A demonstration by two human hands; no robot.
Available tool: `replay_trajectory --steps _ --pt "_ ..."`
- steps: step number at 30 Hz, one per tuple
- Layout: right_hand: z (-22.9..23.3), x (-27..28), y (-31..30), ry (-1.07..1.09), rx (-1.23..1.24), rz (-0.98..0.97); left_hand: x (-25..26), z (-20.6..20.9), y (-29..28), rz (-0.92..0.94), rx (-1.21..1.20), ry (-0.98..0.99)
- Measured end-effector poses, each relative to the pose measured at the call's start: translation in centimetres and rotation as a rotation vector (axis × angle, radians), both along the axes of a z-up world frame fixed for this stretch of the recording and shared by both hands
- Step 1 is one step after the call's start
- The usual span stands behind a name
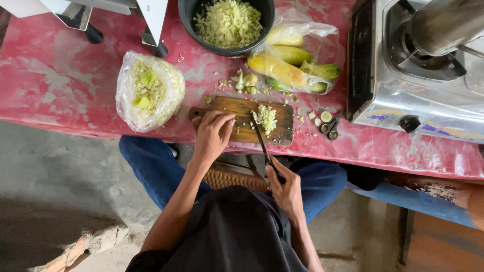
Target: The person chops a variety of vegetables including cabbage and a cucumber-like squash by hand on a wooden cutting board, placing the pieces into a black bowl.
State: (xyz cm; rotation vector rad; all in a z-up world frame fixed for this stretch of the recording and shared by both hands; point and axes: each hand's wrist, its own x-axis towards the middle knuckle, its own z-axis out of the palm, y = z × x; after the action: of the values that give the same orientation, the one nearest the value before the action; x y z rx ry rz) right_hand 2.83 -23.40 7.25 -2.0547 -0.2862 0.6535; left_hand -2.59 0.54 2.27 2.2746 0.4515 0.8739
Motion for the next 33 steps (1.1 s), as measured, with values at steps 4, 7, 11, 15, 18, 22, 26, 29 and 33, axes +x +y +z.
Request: replay_trajectory --steps 4,7,11,15,18,22,26,29,33 --pt "-1.3 -0.4 0.4 -0.389 0.176 0.25 -0.4 0.5 0.7 0.094 -0.07 -0.062" --pt "-1.7 -0.8 1.0 -0.202 0.041 0.2 -0.4 0.4 1.2 0.087 -0.064 -0.085" --pt "-1.3 0.2 1.1 -0.178 0.035 0.103 -0.5 0.4 1.3 0.041 -0.096 -0.019" --pt "-0.8 0.3 0.9 -0.09 -0.02 -0.029 -0.5 0.7 1.1 -0.042 -0.048 -0.043" --pt "-0.9 0.3 0.7 -0.103 -0.009 0.016 0.2 0.4 0.8 -0.08 -0.039 0.022" --pt "-1.6 0.2 0.2 -0.216 0.067 0.066 2.1 0.2 0.0 -0.152 -0.071 0.034" --pt "-1.5 0.3 -0.3 -0.119 0.114 -0.034 3.1 1.1 -0.8 -0.195 -0.122 0.047" --pt "-0.9 0.6 -0.9 0.021 0.129 -0.128 3.5 1.1 -1.4 -0.234 0.003 -0.073" --pt "-0.9 1.3 -1.9 0.112 0.262 -0.201 4.6 0.5 -2.0 -0.23 0.001 0.001"
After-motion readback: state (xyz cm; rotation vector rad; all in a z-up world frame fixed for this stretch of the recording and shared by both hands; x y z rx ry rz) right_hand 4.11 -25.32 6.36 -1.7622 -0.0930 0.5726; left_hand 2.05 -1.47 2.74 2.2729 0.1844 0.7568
